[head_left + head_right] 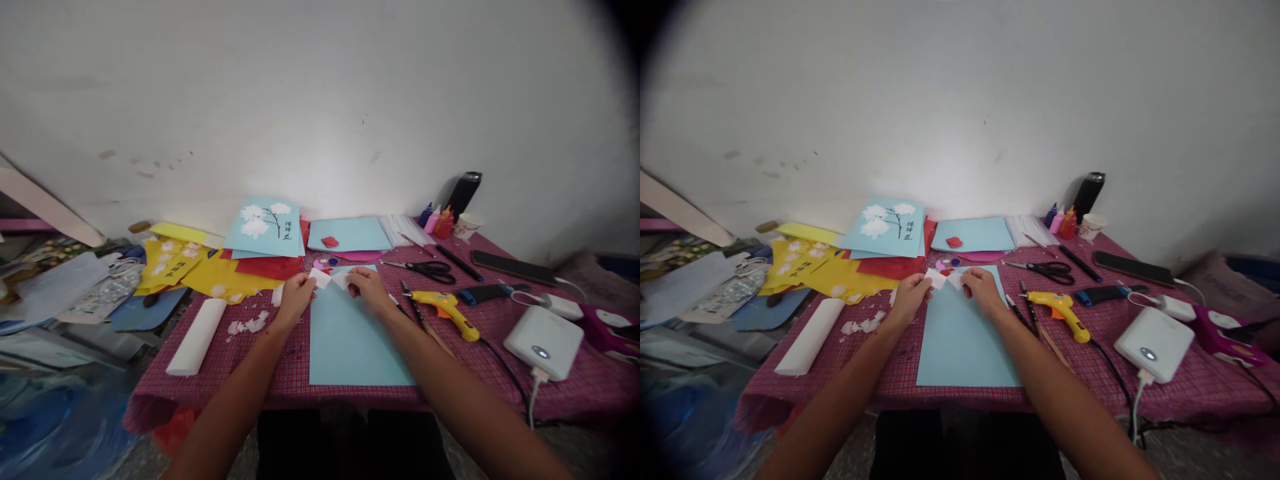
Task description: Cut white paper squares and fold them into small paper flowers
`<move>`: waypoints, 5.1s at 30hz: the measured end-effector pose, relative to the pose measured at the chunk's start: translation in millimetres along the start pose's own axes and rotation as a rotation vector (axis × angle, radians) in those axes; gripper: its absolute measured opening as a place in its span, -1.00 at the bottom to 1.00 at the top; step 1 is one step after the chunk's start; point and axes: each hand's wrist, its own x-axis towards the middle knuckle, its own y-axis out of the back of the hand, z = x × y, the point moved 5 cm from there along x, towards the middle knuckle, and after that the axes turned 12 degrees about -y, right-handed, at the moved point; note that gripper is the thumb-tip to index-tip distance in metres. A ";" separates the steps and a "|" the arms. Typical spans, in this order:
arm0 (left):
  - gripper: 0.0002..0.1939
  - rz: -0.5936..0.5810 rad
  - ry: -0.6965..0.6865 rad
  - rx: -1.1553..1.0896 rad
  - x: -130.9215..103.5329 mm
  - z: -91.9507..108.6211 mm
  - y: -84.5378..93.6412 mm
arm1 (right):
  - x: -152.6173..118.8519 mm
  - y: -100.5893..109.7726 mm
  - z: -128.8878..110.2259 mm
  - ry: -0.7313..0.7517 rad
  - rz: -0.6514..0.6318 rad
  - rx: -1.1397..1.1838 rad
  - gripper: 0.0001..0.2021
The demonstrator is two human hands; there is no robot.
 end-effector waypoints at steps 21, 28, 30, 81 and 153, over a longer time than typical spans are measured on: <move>-0.65 -0.039 -0.011 -0.073 -1.0 -0.2 -6.7 | -5.5 -5.5 -7.8 0.170 0.157 -0.577 -0.83; -0.65 -0.093 -0.030 -0.060 -2.8 0.6 -10.2 | -14.9 -16.6 -12.0 0.243 0.081 -0.506 -0.88; -0.65 -0.105 -0.036 -0.061 -3.2 0.8 -11.1 | -15.6 -17.7 -11.8 0.253 0.071 -0.504 -0.88; -0.61 -0.157 -0.006 -0.196 -5.1 5.4 -16.1 | -7.1 -20.0 4.3 -0.105 -0.227 -0.050 -0.60; -0.71 -0.309 -0.030 -0.133 -10.0 7.6 -22.8 | -10.9 -18.8 -3.3 0.012 -0.121 -0.163 -0.78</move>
